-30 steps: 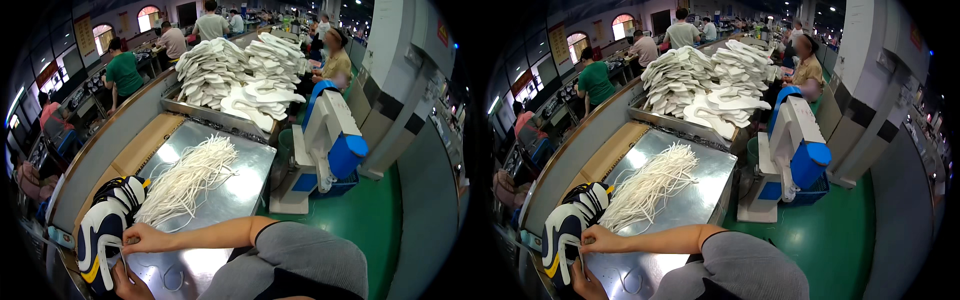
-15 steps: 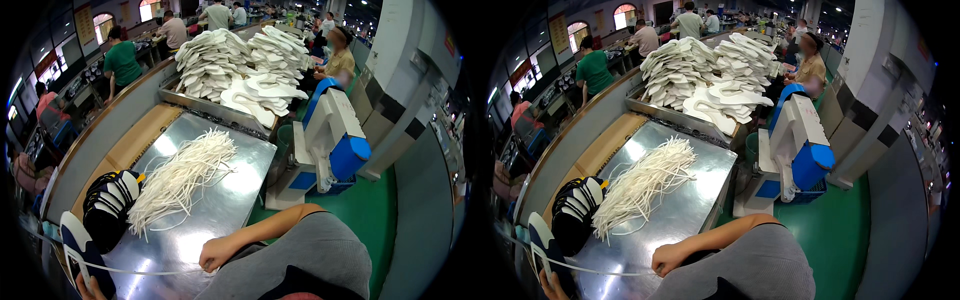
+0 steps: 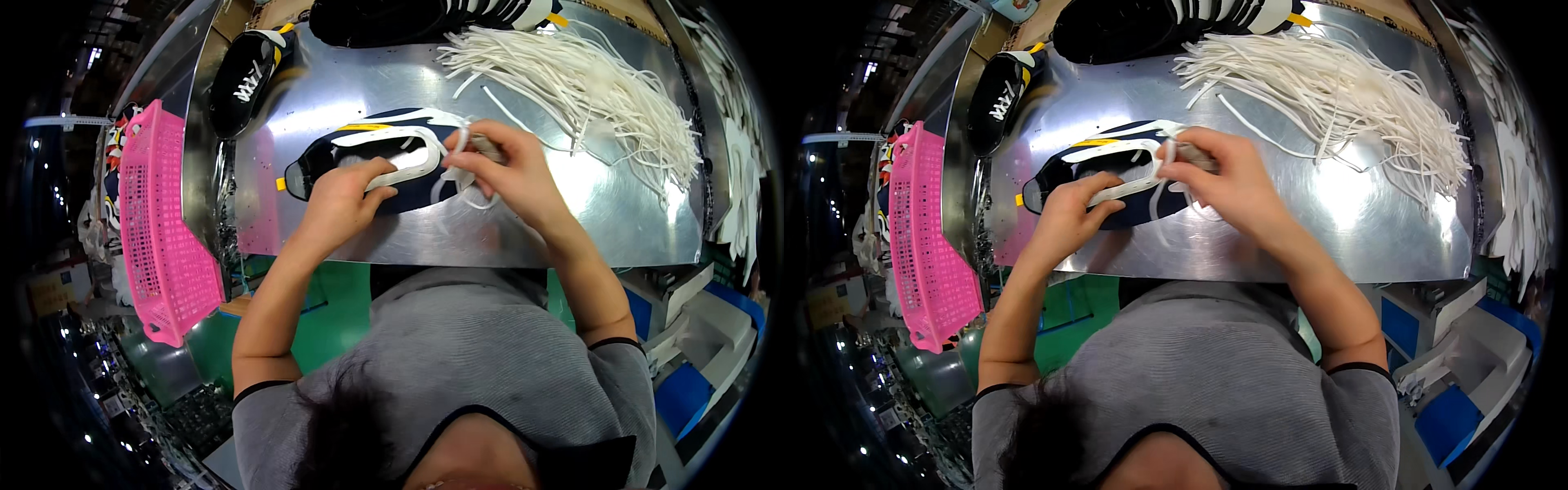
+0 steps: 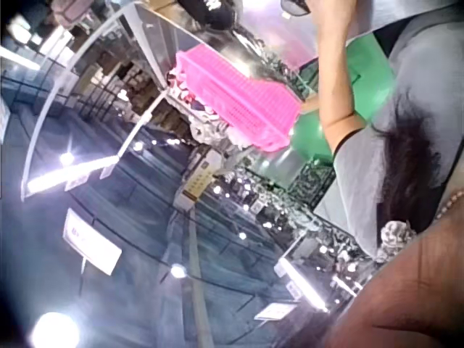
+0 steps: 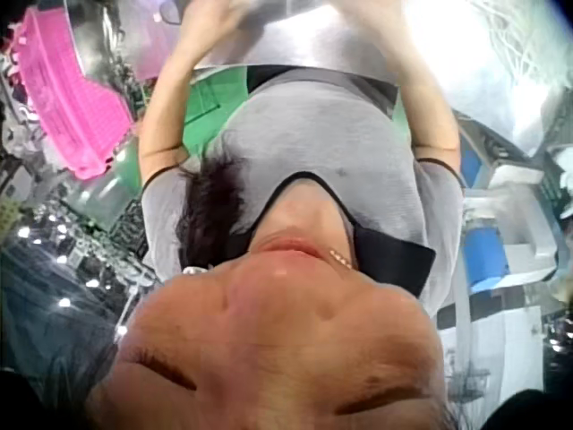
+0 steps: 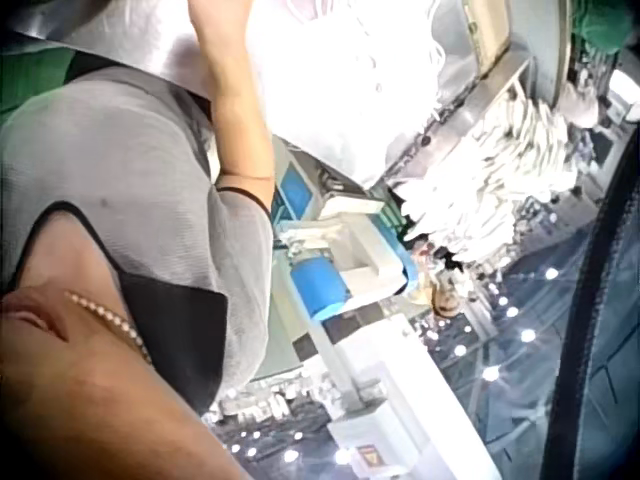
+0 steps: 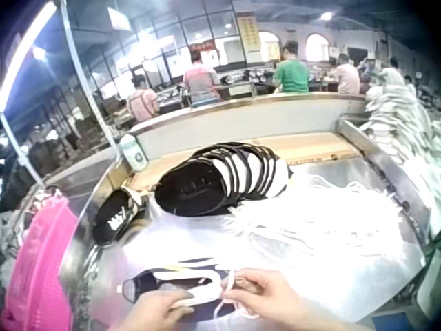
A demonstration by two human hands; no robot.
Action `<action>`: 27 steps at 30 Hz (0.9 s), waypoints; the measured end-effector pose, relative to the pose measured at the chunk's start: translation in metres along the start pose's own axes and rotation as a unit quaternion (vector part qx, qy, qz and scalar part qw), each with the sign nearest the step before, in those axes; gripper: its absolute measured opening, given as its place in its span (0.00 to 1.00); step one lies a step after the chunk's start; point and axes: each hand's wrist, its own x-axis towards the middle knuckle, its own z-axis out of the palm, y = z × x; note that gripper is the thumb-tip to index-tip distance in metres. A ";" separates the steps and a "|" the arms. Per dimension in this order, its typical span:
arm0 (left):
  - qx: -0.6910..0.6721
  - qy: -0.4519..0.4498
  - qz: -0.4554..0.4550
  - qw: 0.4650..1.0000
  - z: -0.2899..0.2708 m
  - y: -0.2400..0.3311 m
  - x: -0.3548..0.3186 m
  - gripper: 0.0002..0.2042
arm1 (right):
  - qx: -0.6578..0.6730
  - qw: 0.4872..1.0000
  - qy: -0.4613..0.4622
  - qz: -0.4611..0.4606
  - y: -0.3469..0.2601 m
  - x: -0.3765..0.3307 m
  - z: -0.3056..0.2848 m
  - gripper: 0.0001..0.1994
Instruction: The person threads white shoelaces through the eyelets of a blue and white sneaker upper using a small metal tool, repeating the process across multiple uppers on a metal workbench.
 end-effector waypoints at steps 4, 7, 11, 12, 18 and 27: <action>0.064 0.027 0.043 0.997 -0.015 0.018 -0.011 0.16 | -0.091 0.995 -0.014 -0.038 0.008 0.026 0.016 0.07; 0.051 0.033 0.043 0.997 -0.021 0.029 -0.009 0.19 | -0.143 0.987 -0.006 -0.073 0.012 0.037 0.016 0.10; 0.050 -0.018 0.098 0.994 -0.040 0.048 0.002 0.23 | -0.140 0.979 -0.047 -0.141 0.018 0.047 -0.005 0.11; 0.030 -0.037 0.111 0.993 -0.046 0.048 0.002 0.24 | -0.119 0.982 -0.068 -0.130 0.006 0.047 -0.012 0.12; 0.033 -0.030 0.029 0.999 -0.034 0.042 0.012 0.17 | -0.206 0.958 -0.092 -0.175 0.012 0.053 -0.007 0.13; 0.046 0.000 -0.027 0.999 0.005 0.029 0.042 0.14 | -0.208 0.954 0.026 -0.216 0.036 0.070 0.006 0.15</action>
